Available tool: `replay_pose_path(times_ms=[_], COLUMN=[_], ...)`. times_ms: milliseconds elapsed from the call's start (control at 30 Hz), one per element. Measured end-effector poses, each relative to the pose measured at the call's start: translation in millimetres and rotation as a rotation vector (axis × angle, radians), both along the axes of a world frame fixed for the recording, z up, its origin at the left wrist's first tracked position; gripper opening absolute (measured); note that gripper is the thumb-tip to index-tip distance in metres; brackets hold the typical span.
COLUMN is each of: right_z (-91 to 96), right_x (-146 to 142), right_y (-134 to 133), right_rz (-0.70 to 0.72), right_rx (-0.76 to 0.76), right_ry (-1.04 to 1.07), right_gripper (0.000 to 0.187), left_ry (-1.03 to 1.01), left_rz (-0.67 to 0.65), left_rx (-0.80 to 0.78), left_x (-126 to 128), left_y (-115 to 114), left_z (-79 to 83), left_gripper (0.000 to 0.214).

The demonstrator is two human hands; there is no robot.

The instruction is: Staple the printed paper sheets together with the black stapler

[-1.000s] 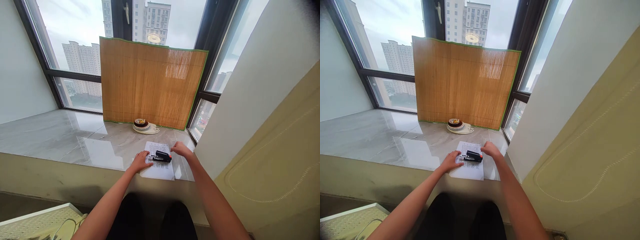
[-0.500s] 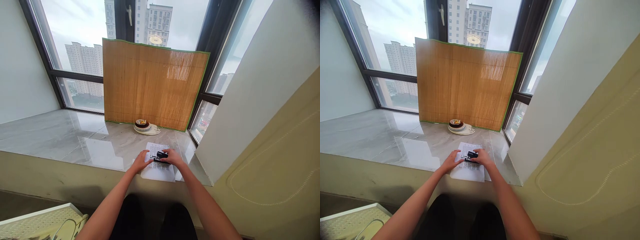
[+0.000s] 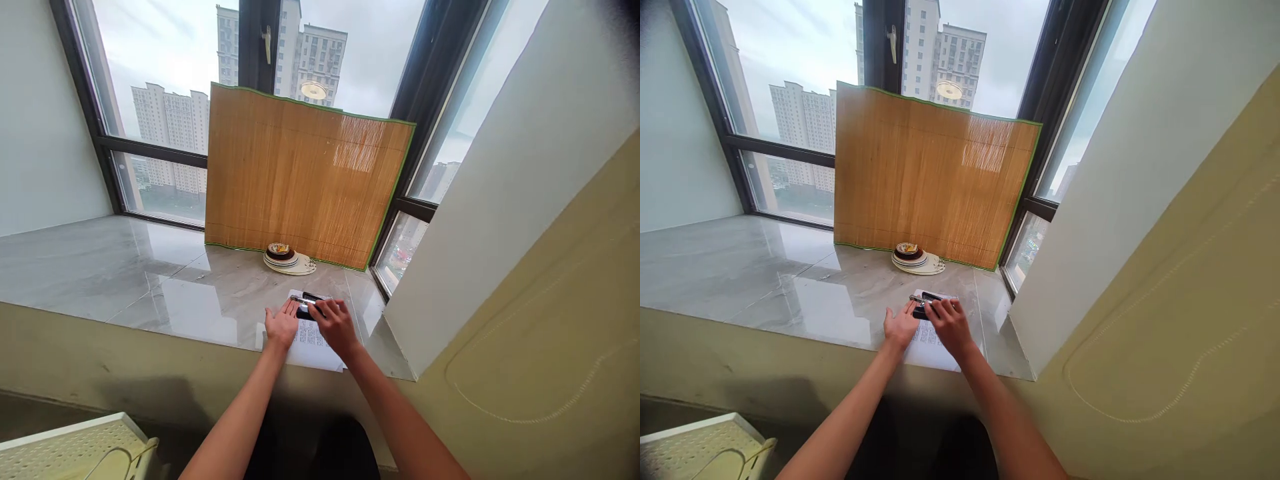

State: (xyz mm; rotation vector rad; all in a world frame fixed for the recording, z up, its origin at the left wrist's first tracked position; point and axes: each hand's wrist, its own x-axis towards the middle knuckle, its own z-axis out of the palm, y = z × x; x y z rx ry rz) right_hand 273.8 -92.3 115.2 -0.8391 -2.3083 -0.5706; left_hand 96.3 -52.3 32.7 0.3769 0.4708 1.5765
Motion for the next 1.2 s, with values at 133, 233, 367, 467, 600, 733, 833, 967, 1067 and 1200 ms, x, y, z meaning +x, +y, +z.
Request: replay_pose_path(times_ms=[133, 233, 367, 467, 600, 733, 833, 967, 1067, 1200], right_z=[-18.0, -23.7, -17.8, -11.5, -14.4, -37.1, -52.3, -40.1, -13.9, -4.8], right_x=[-8.0, -7.9, -2.9, -0.4, 1.1, 1.5, 1.4, 3.8, -1.4, -23.4], right_y=[-9.6, -10.5, -5.3, 9.0, 39.9, 58.3, 58.6, 52.1, 38.3, 2.3], right_rz=[0.033, 0.009, 0.027, -0.039, -0.115, -0.081, -0.059, -0.054, 0.023, 0.302], right_rx=[0.059, 0.095, 0.038, -0.164, -0.698, -0.935, -0.982, -0.922, -0.792, -0.732], right_ry=[-0.070, -0.085, -0.006, 0.340, 0.710, 0.688, 0.664, 0.684, 0.741, 0.703], right_gripper=[0.034, 0.032, 0.037, 0.039, 0.034, 0.029, 0.016, 0.028, 0.030, 0.010], left_ry=[0.013, -0.001, -0.087, -0.128, -0.121, -0.066, -0.015, -0.204, -0.347, -0.352], left_rz=[-0.031, -0.032, -0.025, -0.009, -0.008, 0.016, 0.017, 0.015, -0.049, -0.165], left_rx=[0.072, 0.106, 0.094, 0.098, 0.126, 0.122, 0.114, 0.073, 0.066, 0.089], left_x=[3.1, 0.1, -3.2, -7.2, -17.8, -27.1, -30.5, -28.2, -15.3, 17.4], left_y=[-2.2, -3.5, -6.2, -11.7, -24.0, -33.0, -35.3, -36.7, -40.0, -50.8], left_z=[7.1, 12.0, 15.0, 13.8, 12.0, 14.4, 15.6, 15.5, 16.6, 20.3], left_gripper=[0.092, 0.088, 0.085, 0.082, 0.082, 0.082, 0.084, 0.082, 0.086, 0.085])
